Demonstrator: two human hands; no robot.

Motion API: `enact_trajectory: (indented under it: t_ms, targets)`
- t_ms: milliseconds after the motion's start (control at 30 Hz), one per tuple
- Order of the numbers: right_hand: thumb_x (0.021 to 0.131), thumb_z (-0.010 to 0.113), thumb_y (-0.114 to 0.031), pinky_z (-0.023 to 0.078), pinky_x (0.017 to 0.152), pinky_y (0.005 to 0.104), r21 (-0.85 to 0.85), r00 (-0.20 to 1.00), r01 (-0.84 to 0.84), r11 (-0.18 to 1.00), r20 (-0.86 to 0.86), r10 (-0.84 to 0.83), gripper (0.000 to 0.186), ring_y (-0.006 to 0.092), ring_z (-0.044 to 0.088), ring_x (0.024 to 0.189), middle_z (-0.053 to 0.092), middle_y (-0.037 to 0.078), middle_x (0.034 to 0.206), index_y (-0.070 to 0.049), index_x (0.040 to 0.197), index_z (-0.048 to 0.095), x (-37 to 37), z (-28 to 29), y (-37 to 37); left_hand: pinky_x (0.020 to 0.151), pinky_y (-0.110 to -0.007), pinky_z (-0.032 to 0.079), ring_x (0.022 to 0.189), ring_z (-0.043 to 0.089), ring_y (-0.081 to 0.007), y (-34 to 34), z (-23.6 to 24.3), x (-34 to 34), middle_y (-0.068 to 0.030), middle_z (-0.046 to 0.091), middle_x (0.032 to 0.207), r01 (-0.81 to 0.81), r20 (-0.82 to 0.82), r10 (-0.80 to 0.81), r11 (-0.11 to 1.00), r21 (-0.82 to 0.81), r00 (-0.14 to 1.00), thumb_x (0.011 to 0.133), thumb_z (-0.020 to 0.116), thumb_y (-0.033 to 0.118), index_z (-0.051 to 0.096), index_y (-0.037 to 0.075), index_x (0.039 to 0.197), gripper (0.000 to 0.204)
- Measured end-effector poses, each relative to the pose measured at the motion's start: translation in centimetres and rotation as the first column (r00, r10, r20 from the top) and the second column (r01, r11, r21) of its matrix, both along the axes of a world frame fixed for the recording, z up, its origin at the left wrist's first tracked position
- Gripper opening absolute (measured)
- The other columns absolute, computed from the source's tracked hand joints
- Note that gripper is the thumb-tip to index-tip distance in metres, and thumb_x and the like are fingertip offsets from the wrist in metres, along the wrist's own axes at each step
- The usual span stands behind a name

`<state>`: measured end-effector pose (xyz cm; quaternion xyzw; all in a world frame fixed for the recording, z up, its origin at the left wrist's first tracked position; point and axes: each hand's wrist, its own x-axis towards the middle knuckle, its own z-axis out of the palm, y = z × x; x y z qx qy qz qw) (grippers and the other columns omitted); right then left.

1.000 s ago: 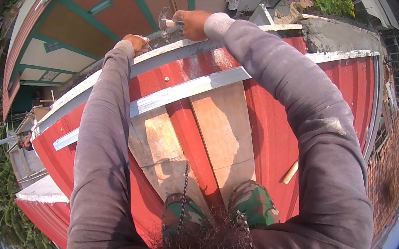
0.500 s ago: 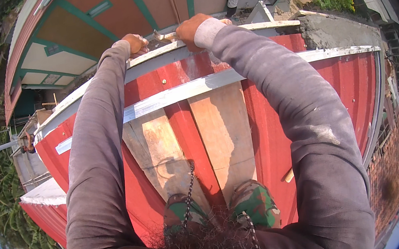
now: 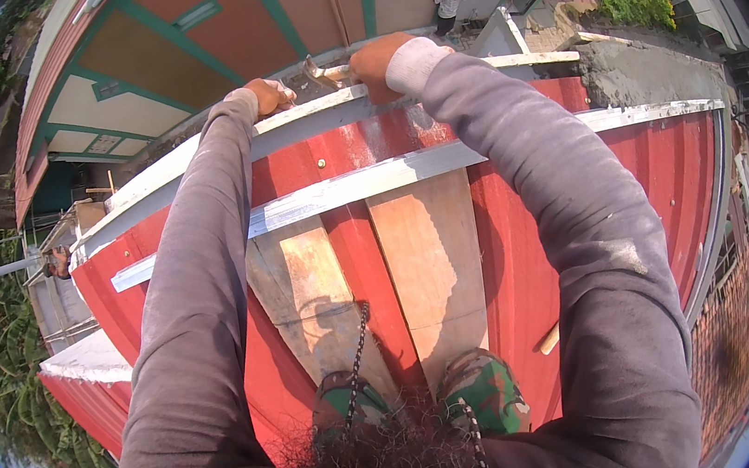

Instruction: The person positions wooden planks and a white metal strip along the edge of a red corrugated roof, then hammers nails to secure the strip.

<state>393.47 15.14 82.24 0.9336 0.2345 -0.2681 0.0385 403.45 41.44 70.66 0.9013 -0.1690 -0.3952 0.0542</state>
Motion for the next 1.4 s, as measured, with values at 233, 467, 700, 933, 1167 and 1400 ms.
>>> enact_trajectory:
  t_ms: [233, 467, 700, 933, 1167, 1400]
  targets:
    - [0.083, 0.064, -0.008, 0.053, 0.057, 0.035, 0.239, 0.844, 0.498, 0.833, -0.355, -0.403, 0.065, 0.0182, 0.061, 0.063, 0.069, 0.011, 0.086, -0.01, 0.148, 0.059, 3.0, 2.6, -0.9, 0.115, -0.044, 0.044, 0.136, 0.06, -0.0248, -0.8, 1.3, -0.5, 0.0004, 0.064, 0.15, 0.033, -0.008, -0.032, 0.994, 0.104, 0.999, 0.107, 0.052, 0.048, 0.072, 0.027, 0.139, 0.043]
    - [0.101, 0.051, -0.012, 0.053, 0.052, 0.0338, 0.453, 0.826, 0.561, 0.693, -0.356, -0.436, 0.052, 0.0145, 0.058, 0.06, 0.063, 0.008, 0.079, -0.007, 0.152, 0.054, 3.1, 2.3, 0.8, 0.117, -0.046, 0.042, 0.14, 0.057, -0.0256, -1.2, 1.8, -0.9, -0.0007, 0.061, 0.154, 0.05, -0.006, -0.05, 0.99, 0.129, 0.999, 0.104, 0.055, 0.049, 0.071, 0.03, 0.141, 0.044]
    - [0.112, 0.049, -0.025, 0.05, 0.052, 0.0379, 0.453, 0.772, 0.634, 0.626, -0.42, -0.478, 0.04, 0.0165, 0.057, 0.06, 0.065, 0.007, 0.08, -0.014, 0.146, 0.065, 3.3, 2.8, 2.0, 0.12, -0.047, 0.04, 0.146, 0.052, -0.0299, -1.0, 1.9, -0.5, -0.004, 0.058, 0.158, 0.058, -0.018, -0.056, 0.992, 0.114, 0.998, 0.103, 0.055, 0.054, 0.068, 0.028, 0.145, 0.051]
    - [0.11, 0.053, -0.023, 0.046, 0.046, 0.0317, 0.432, 0.878, 0.474, 0.767, -0.172, -0.446, 0.047, 0.0124, 0.05, 0.054, 0.064, 0.006, 0.079, -0.02, 0.157, 0.058, 2.4, 5.4, 3.0, 0.125, -0.046, 0.034, 0.15, 0.049, -0.0292, -1.3, 2.6, -1.1, -0.0018, 0.057, 0.16, 0.051, -0.013, -0.05, 0.99, 0.131, 0.999, 0.106, 0.055, 0.054, 0.068, 0.031, 0.145, 0.047]
    - [0.113, 0.051, -0.031, 0.046, 0.049, 0.0313, 0.315, 0.859, 0.512, 0.799, -0.183, -0.478, 0.044, 0.0129, 0.049, 0.056, 0.064, 0.005, 0.079, -0.023, 0.156, 0.059, 4.8, 4.0, 2.7, 0.126, -0.046, 0.033, 0.151, 0.047, -0.0294, -1.9, 2.4, -0.7, -0.0008, 0.053, 0.163, 0.068, -0.031, -0.063, 0.985, 0.16, 0.998, 0.106, 0.053, 0.053, 0.064, 0.034, 0.149, 0.048]
    - [0.112, 0.054, -0.037, 0.048, 0.05, 0.032, 0.529, 0.813, 0.516, 0.673, -0.057, -0.579, 0.043, 0.0142, 0.049, 0.056, 0.063, 0.007, 0.078, -0.024, 0.153, 0.063, 4.1, 4.0, 3.9, 0.127, -0.045, 0.032, 0.152, 0.046, -0.0296, -0.9, 0.9, 0.0, 0.0003, 0.052, 0.164, 0.054, -0.027, -0.05, 0.983, 0.173, 0.998, 0.106, 0.054, 0.053, 0.063, 0.036, 0.149, 0.048]
